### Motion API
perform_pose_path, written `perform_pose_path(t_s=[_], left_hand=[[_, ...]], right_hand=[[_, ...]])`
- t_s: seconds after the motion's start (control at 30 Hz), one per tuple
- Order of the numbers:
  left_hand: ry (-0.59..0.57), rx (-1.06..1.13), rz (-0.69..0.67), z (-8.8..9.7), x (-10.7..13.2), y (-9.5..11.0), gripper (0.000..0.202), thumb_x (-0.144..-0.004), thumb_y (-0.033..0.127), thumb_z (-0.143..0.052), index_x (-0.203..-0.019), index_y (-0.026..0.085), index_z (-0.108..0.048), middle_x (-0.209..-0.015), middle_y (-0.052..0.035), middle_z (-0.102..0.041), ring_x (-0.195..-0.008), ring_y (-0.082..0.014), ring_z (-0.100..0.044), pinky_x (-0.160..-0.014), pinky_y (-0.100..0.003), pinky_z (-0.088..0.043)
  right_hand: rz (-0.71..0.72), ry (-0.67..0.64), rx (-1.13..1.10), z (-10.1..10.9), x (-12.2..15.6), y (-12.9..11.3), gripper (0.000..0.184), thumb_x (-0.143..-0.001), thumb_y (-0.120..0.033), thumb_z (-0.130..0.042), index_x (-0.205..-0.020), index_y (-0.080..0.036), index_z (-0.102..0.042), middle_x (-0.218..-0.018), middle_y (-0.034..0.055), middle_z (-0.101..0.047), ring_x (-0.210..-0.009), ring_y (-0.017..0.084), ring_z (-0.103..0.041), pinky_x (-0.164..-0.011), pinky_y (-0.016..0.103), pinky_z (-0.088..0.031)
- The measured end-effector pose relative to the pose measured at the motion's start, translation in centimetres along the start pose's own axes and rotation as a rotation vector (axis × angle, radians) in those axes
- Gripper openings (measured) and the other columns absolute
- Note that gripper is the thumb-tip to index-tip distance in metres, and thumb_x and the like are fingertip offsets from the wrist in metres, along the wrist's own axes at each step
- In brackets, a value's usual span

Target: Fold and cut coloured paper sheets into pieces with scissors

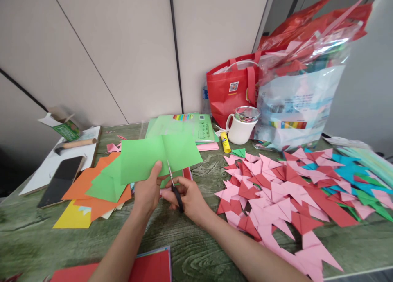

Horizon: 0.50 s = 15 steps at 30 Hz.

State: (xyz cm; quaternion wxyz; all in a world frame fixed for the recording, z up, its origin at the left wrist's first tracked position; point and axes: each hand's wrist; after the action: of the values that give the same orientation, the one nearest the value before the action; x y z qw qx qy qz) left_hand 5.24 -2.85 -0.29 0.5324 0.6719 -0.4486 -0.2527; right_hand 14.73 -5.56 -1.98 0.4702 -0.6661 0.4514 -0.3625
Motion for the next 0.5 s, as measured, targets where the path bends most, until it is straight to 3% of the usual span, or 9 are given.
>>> perform_pose_path(t_s=[0.5], left_hand=[[-0.003, -0.001, 0.014, -0.06, 0.02, 0.03, 0.051, -0.059, 0.036, -0.069, -0.104, 0.017, -0.055, -0.107, -0.0109, -0.060, -0.077, -0.0191, -0.062, -0.062, -0.032, -0.052]], right_hand=[[-0.022, 0.006, -0.002, -0.11, 0.06, -0.34, 0.031, -0.064, -0.041, -0.067, -0.073, -0.016, -0.051, -0.040, -0.0095, -0.045, -0.034, 0.005, -0.039, -0.042, 0.023, -0.039]])
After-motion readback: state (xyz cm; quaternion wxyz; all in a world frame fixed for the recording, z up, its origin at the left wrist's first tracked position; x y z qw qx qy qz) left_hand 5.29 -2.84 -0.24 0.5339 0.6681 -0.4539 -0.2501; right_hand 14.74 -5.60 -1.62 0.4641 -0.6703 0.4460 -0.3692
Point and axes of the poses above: each hand's wrist, its own x-axis away from the middle knuckle, its own z-axis out of the back of the hand, y = z × x
